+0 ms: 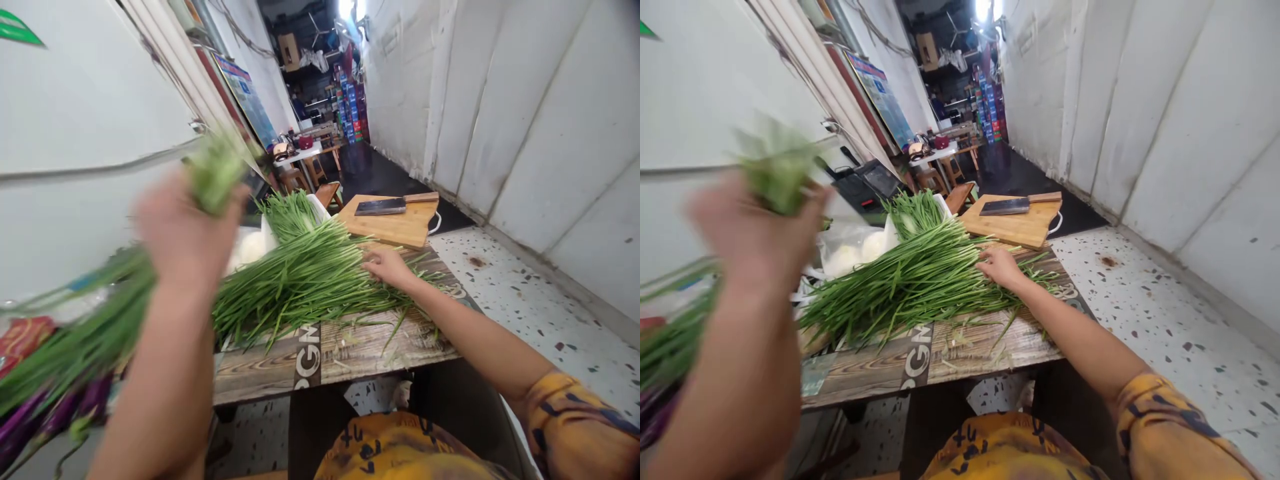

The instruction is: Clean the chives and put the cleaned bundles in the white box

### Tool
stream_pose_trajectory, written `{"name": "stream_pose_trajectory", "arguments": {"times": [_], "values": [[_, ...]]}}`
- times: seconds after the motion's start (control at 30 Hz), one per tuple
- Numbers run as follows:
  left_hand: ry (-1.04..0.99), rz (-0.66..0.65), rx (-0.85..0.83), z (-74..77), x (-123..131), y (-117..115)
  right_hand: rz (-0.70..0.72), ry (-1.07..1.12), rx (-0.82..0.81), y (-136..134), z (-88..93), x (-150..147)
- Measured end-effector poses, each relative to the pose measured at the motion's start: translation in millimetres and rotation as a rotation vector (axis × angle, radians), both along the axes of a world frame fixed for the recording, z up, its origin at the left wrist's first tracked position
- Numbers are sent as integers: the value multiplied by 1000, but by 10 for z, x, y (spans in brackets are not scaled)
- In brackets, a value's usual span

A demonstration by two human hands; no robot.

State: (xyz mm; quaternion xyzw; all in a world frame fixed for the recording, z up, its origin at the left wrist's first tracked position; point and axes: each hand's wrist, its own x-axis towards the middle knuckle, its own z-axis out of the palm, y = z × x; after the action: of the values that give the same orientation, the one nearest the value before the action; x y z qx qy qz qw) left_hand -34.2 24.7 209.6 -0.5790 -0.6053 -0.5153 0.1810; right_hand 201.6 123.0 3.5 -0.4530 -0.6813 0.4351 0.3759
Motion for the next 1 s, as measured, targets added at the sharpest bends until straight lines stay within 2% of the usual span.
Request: {"name": "stream_pose_trajectory", "arguments": {"times": [0.03,0.07,0.1,0.17,0.23,0.3,0.47,0.6,0.77,1.0], "values": [[188,25,-123,-240,122,26,-8,21,27,-1,30,17],[288,-22,-257,-484,213,66,-9,42,49,-4,60,33],[310,-77,-355,-719,276,115,-4,66,60,-7,88,49],[282,-203,-450,-1118,334,217,16,125,42,-10,135,77],[239,-366,-518,-1388,347,298,50,184,13,-7,164,98],[187,-464,-579,-1539,352,350,90,239,21,1,175,109],[-27,-516,-688,-1665,368,415,116,347,89,8,170,103],[-157,-619,-680,-1718,371,431,106,376,8,-21,182,85],[-360,-662,-793,-1726,367,406,90,381,-29,-73,221,59],[-354,-718,-818,-1744,398,397,68,440,-115,-146,226,-21]]}}
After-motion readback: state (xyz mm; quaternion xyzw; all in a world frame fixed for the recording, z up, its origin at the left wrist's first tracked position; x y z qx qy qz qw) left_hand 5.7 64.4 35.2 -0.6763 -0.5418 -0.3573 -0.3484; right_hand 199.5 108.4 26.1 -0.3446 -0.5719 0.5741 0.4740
